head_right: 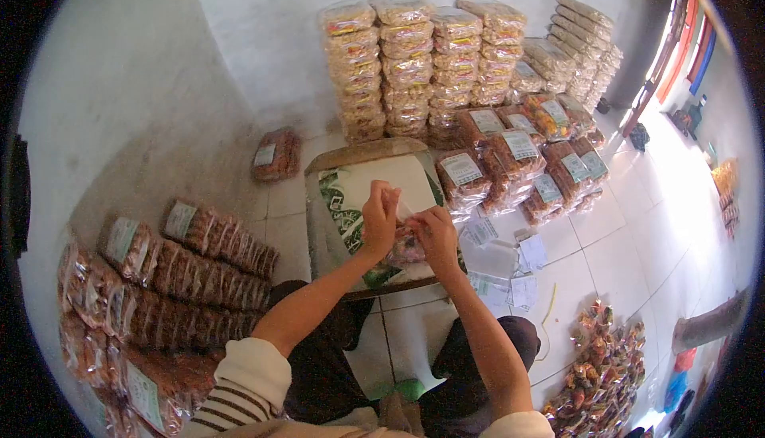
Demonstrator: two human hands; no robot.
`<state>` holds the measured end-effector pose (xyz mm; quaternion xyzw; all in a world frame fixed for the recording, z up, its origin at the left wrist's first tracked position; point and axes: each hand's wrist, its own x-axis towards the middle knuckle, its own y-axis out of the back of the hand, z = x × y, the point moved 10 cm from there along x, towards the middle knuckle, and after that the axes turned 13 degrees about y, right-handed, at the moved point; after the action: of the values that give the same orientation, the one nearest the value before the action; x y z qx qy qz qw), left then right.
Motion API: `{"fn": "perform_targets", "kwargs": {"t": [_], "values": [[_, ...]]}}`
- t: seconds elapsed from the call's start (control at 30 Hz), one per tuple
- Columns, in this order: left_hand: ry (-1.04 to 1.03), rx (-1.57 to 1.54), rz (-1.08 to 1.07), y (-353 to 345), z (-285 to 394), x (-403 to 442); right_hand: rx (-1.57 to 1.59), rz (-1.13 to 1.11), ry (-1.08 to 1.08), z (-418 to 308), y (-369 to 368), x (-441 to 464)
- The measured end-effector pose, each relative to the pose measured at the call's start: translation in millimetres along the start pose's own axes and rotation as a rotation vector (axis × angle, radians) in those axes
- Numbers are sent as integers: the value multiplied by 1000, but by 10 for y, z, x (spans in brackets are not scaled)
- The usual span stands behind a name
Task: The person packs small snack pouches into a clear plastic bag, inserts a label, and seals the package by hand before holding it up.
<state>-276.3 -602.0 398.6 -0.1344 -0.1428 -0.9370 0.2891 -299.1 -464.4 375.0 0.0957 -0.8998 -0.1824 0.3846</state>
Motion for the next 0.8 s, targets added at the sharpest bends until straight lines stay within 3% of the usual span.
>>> {"fn": "perform_targets", "kwargs": {"t": [0.07, 0.47, 0.53, 0.57, 0.63, 0.77, 0.8], "values": [[50, -57, 23, 18, -13, 21, 16, 17, -75, 61, 24, 4], [188, -161, 78, 143, -211, 215, 9, 8, -10, 38, -10, 34], [119, -447, 227, 256, -180, 219, 17, 26, -41, 46, 16, 32], [118, -447, 226, 244, -180, 193, 17, 27, -41, 41, 23, 30], [-92, -221, 44, 47, 22, 96, 11, -8, -97, 100, 5, 25], [39, 2, -63, 5, -185, 51, -16, -22, 11, 26, 10, 29], [-1, 30, -9, 59, -139, 58, 131, 25, -142, 117, 69, 46]]}}
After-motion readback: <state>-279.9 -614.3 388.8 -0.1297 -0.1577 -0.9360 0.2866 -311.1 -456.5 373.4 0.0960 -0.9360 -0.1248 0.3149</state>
